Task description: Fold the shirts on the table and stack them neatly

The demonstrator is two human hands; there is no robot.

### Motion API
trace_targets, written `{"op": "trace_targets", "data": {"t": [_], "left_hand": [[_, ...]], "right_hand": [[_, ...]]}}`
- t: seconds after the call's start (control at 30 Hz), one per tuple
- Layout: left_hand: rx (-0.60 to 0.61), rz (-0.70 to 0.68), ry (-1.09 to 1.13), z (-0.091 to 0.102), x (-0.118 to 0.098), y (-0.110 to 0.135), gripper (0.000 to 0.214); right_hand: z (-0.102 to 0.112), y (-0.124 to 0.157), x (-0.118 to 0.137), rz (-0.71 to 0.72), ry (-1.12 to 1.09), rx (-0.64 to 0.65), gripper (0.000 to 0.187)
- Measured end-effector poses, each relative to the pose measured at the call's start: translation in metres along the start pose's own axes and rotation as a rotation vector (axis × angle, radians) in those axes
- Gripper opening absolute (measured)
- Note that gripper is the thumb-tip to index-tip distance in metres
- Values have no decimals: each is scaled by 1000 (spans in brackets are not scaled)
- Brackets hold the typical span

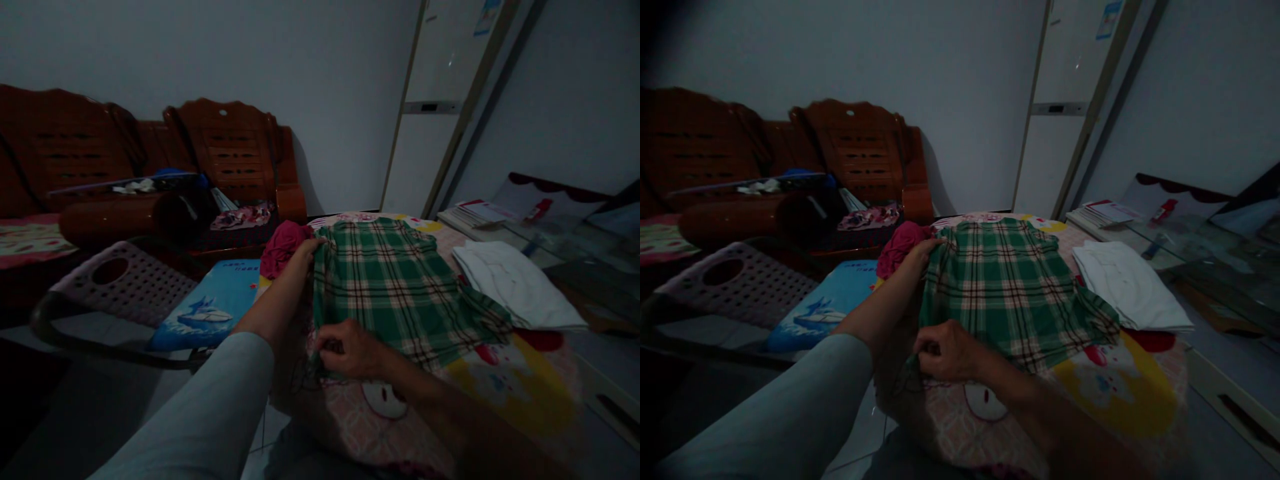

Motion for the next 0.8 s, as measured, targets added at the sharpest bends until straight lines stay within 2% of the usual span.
{"op": "trace_targets", "data": {"t": [0.03, 0.1, 0.17, 0.3, 0.4, 0.53, 0.7, 0.8], "left_hand": [[8, -9, 14, -6, -2, -2, 21], [16, -43, 24, -20, -6, -7, 20], [6, -95, 24, -36, -8, -12, 23], [-14, -143, -28, -70, 2, -19, 32], [-24, -163, -100, -86, 11, -23, 31], [-52, -213, -216, -94, 10, -27, 28], [-43, -312, -357, -116, 6, -25, 34], [-13, -337, -395, -125, 11, -21, 31]], "right_hand": [[12, 9, -7, -48, -56, -39, 6], [34, 30, -28, -182, -142, -77, 21], [49, 51, -50, -334, -232, -48, 30], [64, 83, -84, -517, -274, 73, 39], [66, 95, -99, -623, -263, 88, 30], [66, 97, -99, -636, -266, 121, 11], [67, 104, -94, -630, -353, 299, 20], [69, 107, -96, -625, -360, 316, 20]]}}
Point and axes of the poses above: each hand's wrist, its own y-axis away from the middle knuckle, its own z-axis out of the back of the hand, x = y × z, the point moved 6 cm from there along -y, towards the middle knuckle, and after that the axes turned 5 degrees about y, right-handed, at the moved point
